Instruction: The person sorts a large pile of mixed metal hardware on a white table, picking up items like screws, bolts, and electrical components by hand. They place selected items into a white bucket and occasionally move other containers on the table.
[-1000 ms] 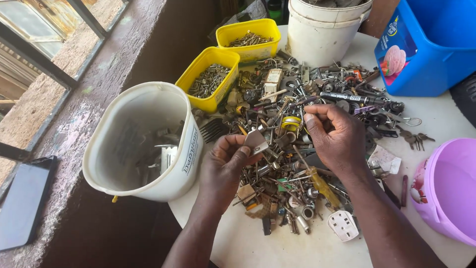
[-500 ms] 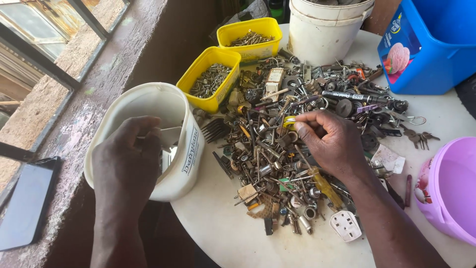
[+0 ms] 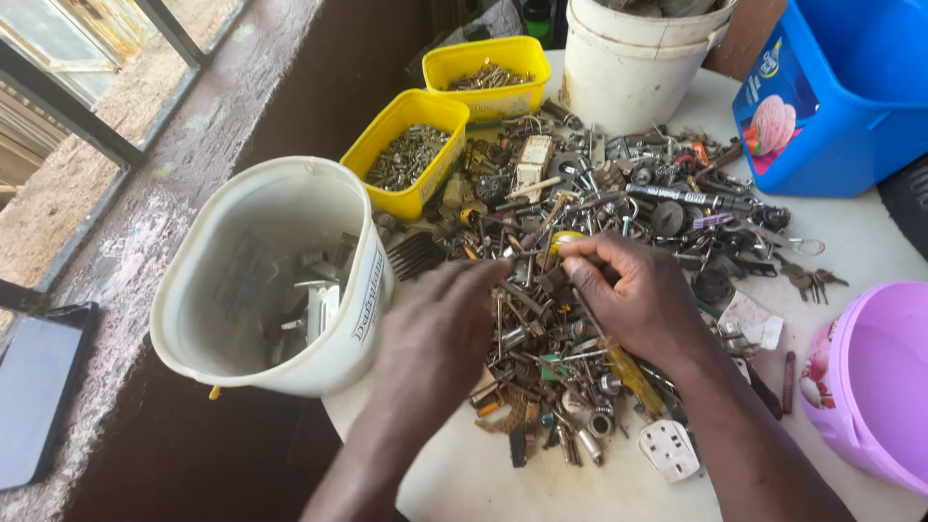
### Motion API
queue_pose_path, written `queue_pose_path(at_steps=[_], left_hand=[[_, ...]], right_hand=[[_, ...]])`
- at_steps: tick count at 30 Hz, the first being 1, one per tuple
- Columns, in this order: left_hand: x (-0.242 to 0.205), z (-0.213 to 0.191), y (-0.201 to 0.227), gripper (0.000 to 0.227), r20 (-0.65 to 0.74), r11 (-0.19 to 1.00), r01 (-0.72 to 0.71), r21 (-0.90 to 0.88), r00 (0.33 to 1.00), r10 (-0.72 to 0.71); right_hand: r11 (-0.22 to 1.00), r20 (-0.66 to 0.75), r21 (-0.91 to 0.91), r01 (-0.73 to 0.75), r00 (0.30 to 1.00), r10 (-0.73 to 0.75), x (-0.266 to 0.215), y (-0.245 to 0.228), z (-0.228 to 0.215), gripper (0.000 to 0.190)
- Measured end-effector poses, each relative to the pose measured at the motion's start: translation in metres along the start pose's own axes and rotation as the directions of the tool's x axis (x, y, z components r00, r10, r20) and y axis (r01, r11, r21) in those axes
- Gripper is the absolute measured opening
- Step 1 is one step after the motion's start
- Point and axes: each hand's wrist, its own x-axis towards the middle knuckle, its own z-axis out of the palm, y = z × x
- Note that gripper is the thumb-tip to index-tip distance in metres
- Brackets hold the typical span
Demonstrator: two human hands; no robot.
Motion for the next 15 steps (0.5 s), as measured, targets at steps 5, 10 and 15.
queue_pose_path(at_steps=[5,10,15], left_hand=[[-0.002,0.063,-0.016,0.038,0.295,0.999,-0.041,0.035,0.955,0.029],[-0.006,0.059,-0.024,0.021,0.314,0.988,0.060,0.144,0.944,-0.104],[-0.018,0.061,-0.036,0.016,0.229,0.969,0.190,0.157,0.948,-0.222]], right_hand=[[0.970,0.450,0.130,-0.205,0.884,0.127,0.003,-0.011,-0.018,0.037],[0.937,0.589,-0.030,-0.348,0.751,0.298,-0.003,-0.002,-0.027,0.023],[0.862,0.439,-0.130,-0.489,0.751,0.493,0.000,-0.018,-0.047,0.020]])
